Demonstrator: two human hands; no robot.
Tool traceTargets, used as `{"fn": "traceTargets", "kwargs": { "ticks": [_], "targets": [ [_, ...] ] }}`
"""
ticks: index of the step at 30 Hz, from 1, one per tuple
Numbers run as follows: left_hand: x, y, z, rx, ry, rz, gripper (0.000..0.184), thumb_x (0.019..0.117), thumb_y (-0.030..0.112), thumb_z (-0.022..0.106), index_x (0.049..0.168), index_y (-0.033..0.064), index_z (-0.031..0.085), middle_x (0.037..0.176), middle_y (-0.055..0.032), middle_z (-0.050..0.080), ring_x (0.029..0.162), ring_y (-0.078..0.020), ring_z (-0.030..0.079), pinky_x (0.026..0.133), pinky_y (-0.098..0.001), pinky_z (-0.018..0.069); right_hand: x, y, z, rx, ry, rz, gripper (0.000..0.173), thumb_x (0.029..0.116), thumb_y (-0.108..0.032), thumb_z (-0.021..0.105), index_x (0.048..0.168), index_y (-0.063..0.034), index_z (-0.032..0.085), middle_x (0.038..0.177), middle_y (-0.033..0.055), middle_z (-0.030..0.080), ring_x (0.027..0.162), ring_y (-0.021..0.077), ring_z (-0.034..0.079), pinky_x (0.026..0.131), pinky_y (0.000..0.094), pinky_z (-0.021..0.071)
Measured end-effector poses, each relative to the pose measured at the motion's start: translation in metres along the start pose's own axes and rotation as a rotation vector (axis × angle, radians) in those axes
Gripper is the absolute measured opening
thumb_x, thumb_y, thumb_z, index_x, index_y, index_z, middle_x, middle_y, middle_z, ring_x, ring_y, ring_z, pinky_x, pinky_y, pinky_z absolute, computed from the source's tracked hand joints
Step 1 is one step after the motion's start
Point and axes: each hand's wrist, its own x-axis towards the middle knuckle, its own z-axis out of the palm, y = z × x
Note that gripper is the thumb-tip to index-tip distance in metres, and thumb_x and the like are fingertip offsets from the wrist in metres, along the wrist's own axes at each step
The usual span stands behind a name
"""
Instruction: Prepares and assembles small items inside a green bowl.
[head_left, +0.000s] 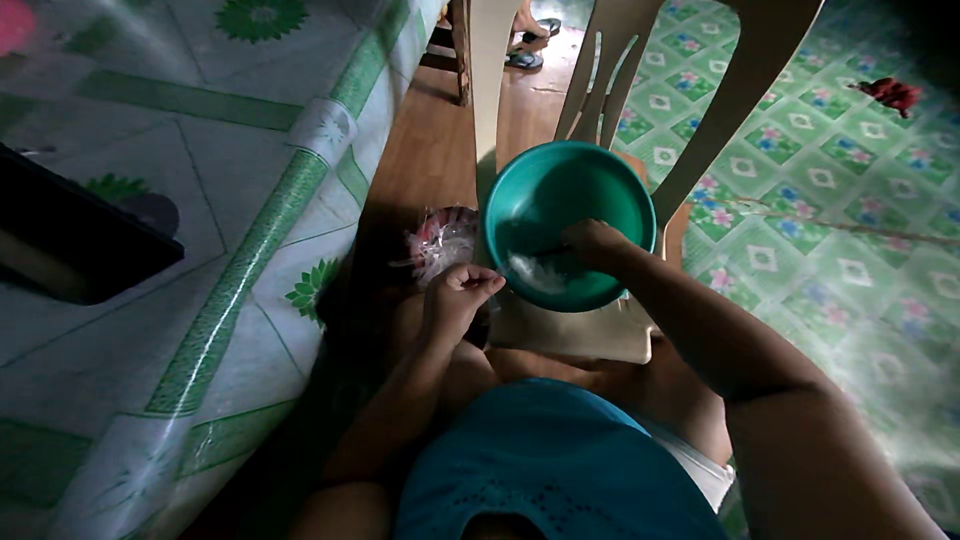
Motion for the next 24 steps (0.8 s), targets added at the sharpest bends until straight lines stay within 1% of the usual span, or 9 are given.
{"fn": "traceTargets", "kwargs": {
  "ticks": [2,5,7,9,12,15,18,20,24],
  "targets": [
    [0.000,0.001,0.002,-0.007,-0.011,-0.015,0.013,0.0856,0.016,0.084,0.093,0.0096,0.076,0.090,-0.0006,0.073,0.083,-0.0085,0.069,0.077,-0.0275,0.0597,0.005,0.000,0.008,-0.051,0.040,-0.035,0.022,0.0956,0.000,0.064,0.116,-0.0036,0.072,0.119,0.0185,0.070,0.120,0.0410,0.063,0.102,0.0626,0.0488],
    [-0.002,0.004,-0.001,-0.009,-0.018,-0.042,0.013,0.0855,0.016,0.084,0.093,0.0101,0.076,0.090,-0.0001,0.073,0.083,-0.0081,0.069,0.078,-0.0274,0.0593,0.005,0.000,0.009,-0.187,-0.098,-0.093,0.019,0.0944,0.000,0.065,0.112,-0.0034,0.072,0.113,0.0192,0.070,0.114,0.0414,0.064,0.098,0.0636,0.0490],
    [-0.002,0.002,-0.002,-0.009,-0.011,-0.040,0.013,0.0854,0.016,0.084,0.093,0.0098,0.076,0.090,0.0000,0.073,0.083,-0.0077,0.069,0.078,-0.0268,0.0595,0.001,0.009,0.008,-0.129,-0.067,-0.135,0.018,0.0936,0.002,0.065,0.109,-0.0035,0.073,0.112,0.0192,0.070,0.113,0.0414,0.064,0.098,0.0639,0.0499],
    [-0.002,0.002,0.000,-0.019,-0.005,-0.056,0.012,0.0858,0.015,0.083,0.093,0.0090,0.076,0.089,-0.0001,0.073,0.082,-0.0072,0.069,0.077,-0.0262,0.0595,-0.001,0.006,0.000,-0.011,-0.038,-0.101,0.021,0.0976,0.001,0.060,0.115,0.0008,0.071,0.121,0.0212,0.067,0.121,0.0414,0.061,0.105,0.0603,0.0476],
    [-0.002,0.006,0.006,-0.029,-0.028,-0.093,0.012,0.0869,0.017,0.083,0.094,0.0099,0.076,0.088,0.0000,0.072,0.082,-0.0082,0.068,0.078,-0.0278,0.0580,0.011,0.004,0.014,0.106,0.081,-0.121,0.022,0.0969,0.004,0.059,0.116,0.0044,0.070,0.123,0.0222,0.066,0.121,0.0407,0.062,0.105,0.0574,0.0492],
    [-0.003,0.008,0.006,-0.035,-0.037,-0.088,0.012,0.0863,0.017,0.083,0.094,0.0106,0.076,0.087,0.0005,0.073,0.080,-0.0079,0.068,0.076,-0.0271,0.0579,0.013,-0.006,0.015,0.073,-0.048,-0.146,0.025,0.0938,0.003,0.065,0.118,0.0041,0.068,0.125,0.0230,0.064,0.122,0.0414,0.060,0.106,0.0573,0.0474],
    [-0.003,0.004,0.004,-0.058,0.004,-0.128,0.012,0.0868,0.017,0.083,0.094,0.0109,0.076,0.089,0.0001,0.073,0.082,-0.0092,0.068,0.077,-0.0278,0.0575,0.000,0.004,0.012,0.011,-0.047,-0.244,0.015,0.0932,0.002,0.066,0.107,0.0039,0.072,0.117,0.0227,0.066,0.117,0.0412,0.062,0.103,0.0572,0.0500],
    [-0.004,0.001,0.005,-0.133,0.031,-0.163,0.012,0.0874,0.016,0.082,0.095,0.0096,0.076,0.091,-0.0015,0.073,0.084,-0.0108,0.069,0.078,-0.0293,0.0583,-0.013,0.013,0.005,0.046,-0.031,-0.188,0.019,0.0965,0.003,0.061,0.112,0.0039,0.071,0.122,0.0227,0.066,0.123,0.0409,0.060,0.106,0.0568,0.0485],
    [-0.002,0.001,0.017,-0.222,-0.001,-0.225,0.011,0.0887,0.017,0.080,0.095,0.0102,0.074,0.091,-0.0022,0.073,0.085,-0.0118,0.069,0.079,-0.0310,0.0576,-0.023,0.031,0.008,-0.002,-0.053,-0.024,0.029,0.1000,-0.002,0.058,0.126,-0.0064,0.069,0.126,0.0180,0.068,0.121,0.0393,0.064,0.103,0.0611,0.0500]
  ]
}}
